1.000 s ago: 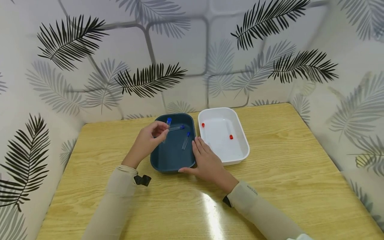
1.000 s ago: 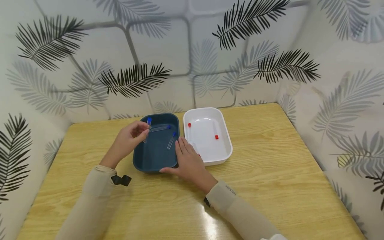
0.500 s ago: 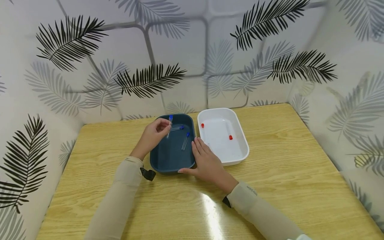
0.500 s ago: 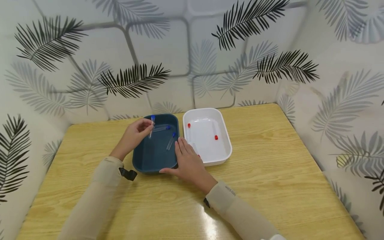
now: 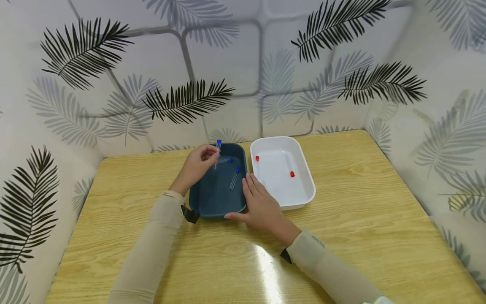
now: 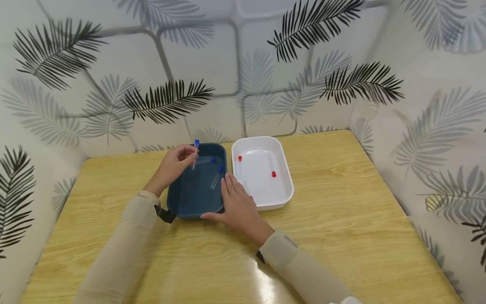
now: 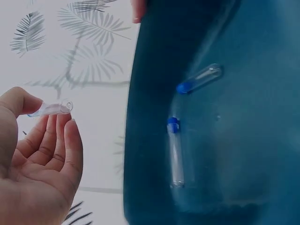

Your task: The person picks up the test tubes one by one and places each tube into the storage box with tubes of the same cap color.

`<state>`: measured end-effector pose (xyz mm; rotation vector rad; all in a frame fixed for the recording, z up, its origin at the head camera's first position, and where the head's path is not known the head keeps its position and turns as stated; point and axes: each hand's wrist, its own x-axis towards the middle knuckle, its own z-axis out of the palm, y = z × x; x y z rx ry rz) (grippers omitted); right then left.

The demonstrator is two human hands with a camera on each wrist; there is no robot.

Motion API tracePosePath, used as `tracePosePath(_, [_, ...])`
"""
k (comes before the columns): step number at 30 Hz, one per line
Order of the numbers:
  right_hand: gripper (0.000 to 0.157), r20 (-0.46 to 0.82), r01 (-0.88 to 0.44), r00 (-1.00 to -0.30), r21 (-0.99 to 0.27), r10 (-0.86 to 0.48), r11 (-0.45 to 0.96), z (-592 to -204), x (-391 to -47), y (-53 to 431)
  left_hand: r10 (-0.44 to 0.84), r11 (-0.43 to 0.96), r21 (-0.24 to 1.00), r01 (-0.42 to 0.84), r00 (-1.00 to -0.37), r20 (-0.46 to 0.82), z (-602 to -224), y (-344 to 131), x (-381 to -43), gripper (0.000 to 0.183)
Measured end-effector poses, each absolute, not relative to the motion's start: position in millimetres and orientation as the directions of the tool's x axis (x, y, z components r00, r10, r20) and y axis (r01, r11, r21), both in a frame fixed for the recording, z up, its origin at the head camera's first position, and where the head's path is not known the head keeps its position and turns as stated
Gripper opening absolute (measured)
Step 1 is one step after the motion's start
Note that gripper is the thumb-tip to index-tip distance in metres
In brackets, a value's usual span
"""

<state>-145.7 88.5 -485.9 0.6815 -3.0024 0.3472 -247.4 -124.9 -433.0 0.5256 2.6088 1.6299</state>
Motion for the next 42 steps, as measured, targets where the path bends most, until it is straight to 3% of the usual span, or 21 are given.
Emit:
tracePosePath(7, [0.116, 0.116, -0.436, -0.9, -0.2, -0.421, 0.877, -484, -147, 90, 0.314, 0.402, 0.866, 0.298, -0.933, 0.176, -422, -118, -250, 0.032])
tracePosePath(29, [0.116, 0.09, -0.433, -0.901, -0.211, -0.424, 0.876, -481, -145, 88, 0.301, 0.49, 0.831, 0.262, -0.946, 0.121, -439, -118, -273, 0.023])
tracePosePath(42, [0.115, 0.084, -0.437, -0.899, -0.22, -0.429, 0.872, -483, -144, 87, 0.349, 0.669, 0.713, 0.212, -0.936, -0.05, -457, -119, -281, 0.025])
